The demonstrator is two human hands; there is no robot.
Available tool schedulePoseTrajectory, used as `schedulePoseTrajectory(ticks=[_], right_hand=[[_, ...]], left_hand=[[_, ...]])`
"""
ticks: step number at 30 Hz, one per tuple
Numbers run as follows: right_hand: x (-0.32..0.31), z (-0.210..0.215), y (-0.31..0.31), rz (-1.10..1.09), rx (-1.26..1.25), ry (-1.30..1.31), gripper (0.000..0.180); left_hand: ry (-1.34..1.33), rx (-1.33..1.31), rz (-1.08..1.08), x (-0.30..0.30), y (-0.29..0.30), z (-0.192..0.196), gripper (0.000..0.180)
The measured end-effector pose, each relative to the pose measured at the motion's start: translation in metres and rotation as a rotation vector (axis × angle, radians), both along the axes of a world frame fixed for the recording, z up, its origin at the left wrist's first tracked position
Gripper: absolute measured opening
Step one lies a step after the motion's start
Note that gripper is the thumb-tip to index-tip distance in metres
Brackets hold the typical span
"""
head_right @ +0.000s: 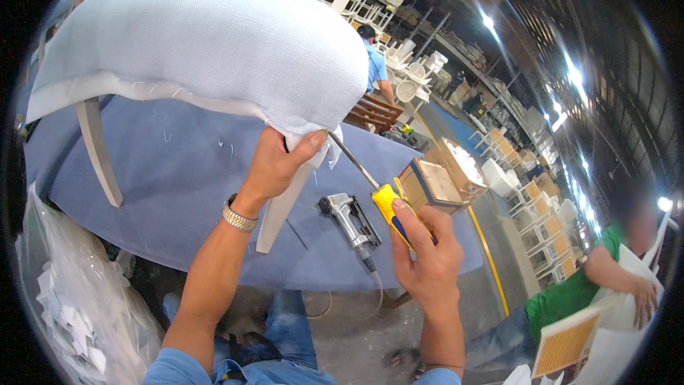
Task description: The person covers a chair seat with white fabric, using a staple gun to secure the material to the wooden frame. They repeatedly pull, fold, and staple the fabric, then trim excess with a utility knife and scissors.
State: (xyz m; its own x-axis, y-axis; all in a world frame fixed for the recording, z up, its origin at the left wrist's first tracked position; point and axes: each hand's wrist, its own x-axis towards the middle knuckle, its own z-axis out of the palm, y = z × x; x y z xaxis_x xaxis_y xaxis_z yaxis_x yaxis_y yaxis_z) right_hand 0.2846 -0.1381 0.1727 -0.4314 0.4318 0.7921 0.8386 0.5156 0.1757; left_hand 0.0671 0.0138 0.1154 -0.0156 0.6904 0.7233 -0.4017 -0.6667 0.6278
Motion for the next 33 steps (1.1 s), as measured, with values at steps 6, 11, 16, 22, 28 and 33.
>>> schedulePoseTrajectory(ticks=[6, 11, 16, 22, 28, 33], right_hand=[[-0.002, 0.003, 0.004, -0.022, 0.016, -0.089, 0.044], [-0.003, 0.012, 0.006, -0.020, 0.050, -0.214, 0.045], [-0.010, 0.028, 0.000, -0.027, 0.032, -0.270, 0.044], [-0.029, 0.047, -0.011, -0.083, -0.035, -0.346, 0.042], [-0.046, 0.015, -0.016, -0.161, -0.060, -0.220, 0.043], [-0.023, -0.056, 0.024, -0.001, 0.118, -0.039, 0.049]], left_hand=[[-0.004, 0.028, 0.015, 0.002, 0.001, -0.001, 0.035], [-0.006, 0.054, 0.043, 0.000, 0.004, -0.003, 0.034], [-0.021, 0.078, 0.061, 0.003, 0.006, -0.005, 0.035], [0.000, 0.011, 0.005, 0.002, 0.007, -0.007, 0.038], [-0.006, 0.113, 0.157, 0.006, 0.008, -0.010, 0.039], [0.000, 0.093, 0.073, 0.011, 0.012, -0.012, 0.040]])
